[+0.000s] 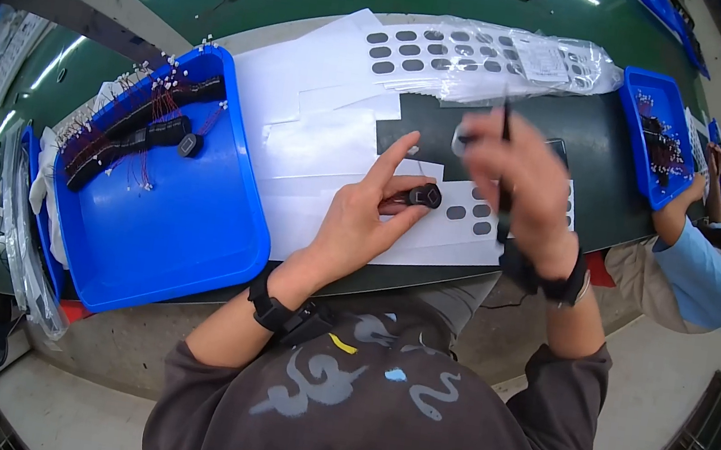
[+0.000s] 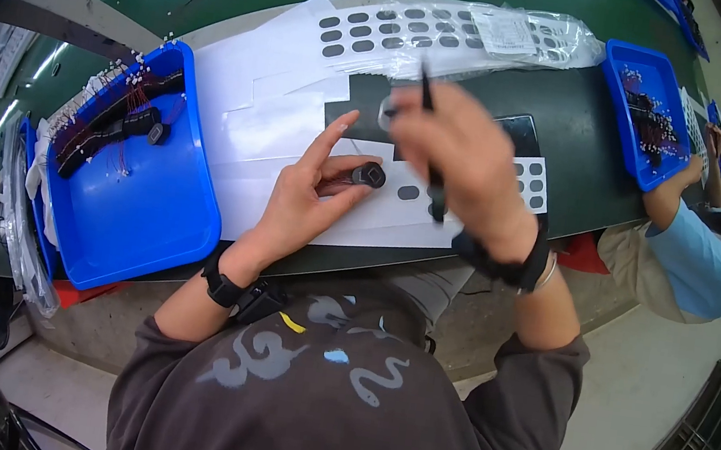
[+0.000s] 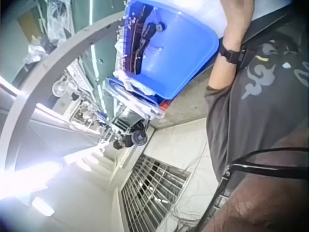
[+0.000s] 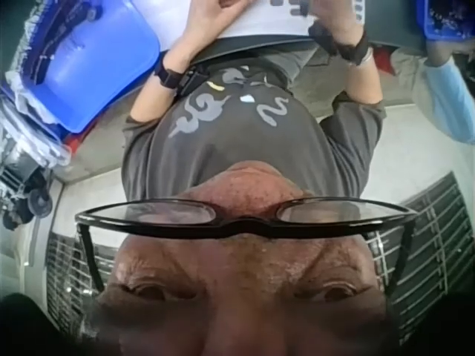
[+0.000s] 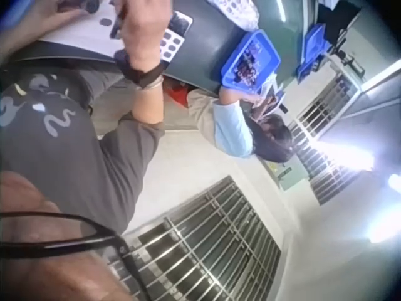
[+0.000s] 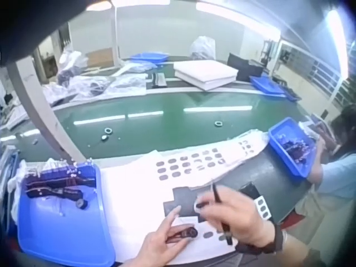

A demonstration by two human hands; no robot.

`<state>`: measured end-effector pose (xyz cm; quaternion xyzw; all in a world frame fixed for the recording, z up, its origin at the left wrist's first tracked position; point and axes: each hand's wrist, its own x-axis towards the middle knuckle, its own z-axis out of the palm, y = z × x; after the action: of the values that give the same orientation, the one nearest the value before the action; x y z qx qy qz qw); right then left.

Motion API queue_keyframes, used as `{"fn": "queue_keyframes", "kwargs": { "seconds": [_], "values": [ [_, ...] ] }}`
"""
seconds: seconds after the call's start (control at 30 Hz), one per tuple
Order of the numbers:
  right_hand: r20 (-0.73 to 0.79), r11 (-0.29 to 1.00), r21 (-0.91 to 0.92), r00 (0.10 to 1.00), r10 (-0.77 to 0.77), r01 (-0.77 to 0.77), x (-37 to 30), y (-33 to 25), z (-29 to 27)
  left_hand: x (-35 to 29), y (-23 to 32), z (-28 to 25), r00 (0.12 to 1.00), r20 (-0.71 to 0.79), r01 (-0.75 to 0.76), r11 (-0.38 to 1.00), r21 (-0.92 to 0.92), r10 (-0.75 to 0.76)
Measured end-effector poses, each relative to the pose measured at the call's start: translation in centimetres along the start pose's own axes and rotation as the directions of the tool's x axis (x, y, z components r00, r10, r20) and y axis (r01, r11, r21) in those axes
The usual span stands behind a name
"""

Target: The person picks up a small electronic component and uses tweezers to apply a sticker to it before placing it in a blue tray. They then pick up a bundle of wires and organize them by hand.

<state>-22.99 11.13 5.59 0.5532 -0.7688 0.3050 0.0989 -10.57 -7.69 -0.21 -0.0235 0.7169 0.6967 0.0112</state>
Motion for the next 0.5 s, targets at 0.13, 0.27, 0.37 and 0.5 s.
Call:
{"fn": "queue_keyframes", "kwargs": {
  "seconds": [0.13, 0.27, 0.37, 0.5],
  "values": [
    [-0.225, 0.980, 0.140, 0.959, 0.173, -0.144, 6.9, 5.8, 0.3, 0.2, -0.9, 0.0, 0.995, 0.046, -0.090, 0.992, 0.091, 0.086],
    [-0.327, 0.965, 0.165, 0.912, 0.247, -0.202, 9.1, 8.0, 1.4, 0.3, -0.3, -0.3, 0.996, 0.087, -0.012, 0.997, 0.075, 0.006],
    [-0.389, 0.943, 0.266, 0.873, 0.294, -0.199, 6.9, 7.1, 1.3, 0.2, 0.2, 0.1, 0.998, 0.063, 0.000, 1.000, 0.028, -0.002],
    [-0.248, 0.749, 0.590, 0.814, 0.525, -0.303, -0.9, 3.0, 0.0, 0.0, -0.3, 0.1, 0.999, 0.042, -0.037, 0.998, 0.056, 0.034]
  ]
}}
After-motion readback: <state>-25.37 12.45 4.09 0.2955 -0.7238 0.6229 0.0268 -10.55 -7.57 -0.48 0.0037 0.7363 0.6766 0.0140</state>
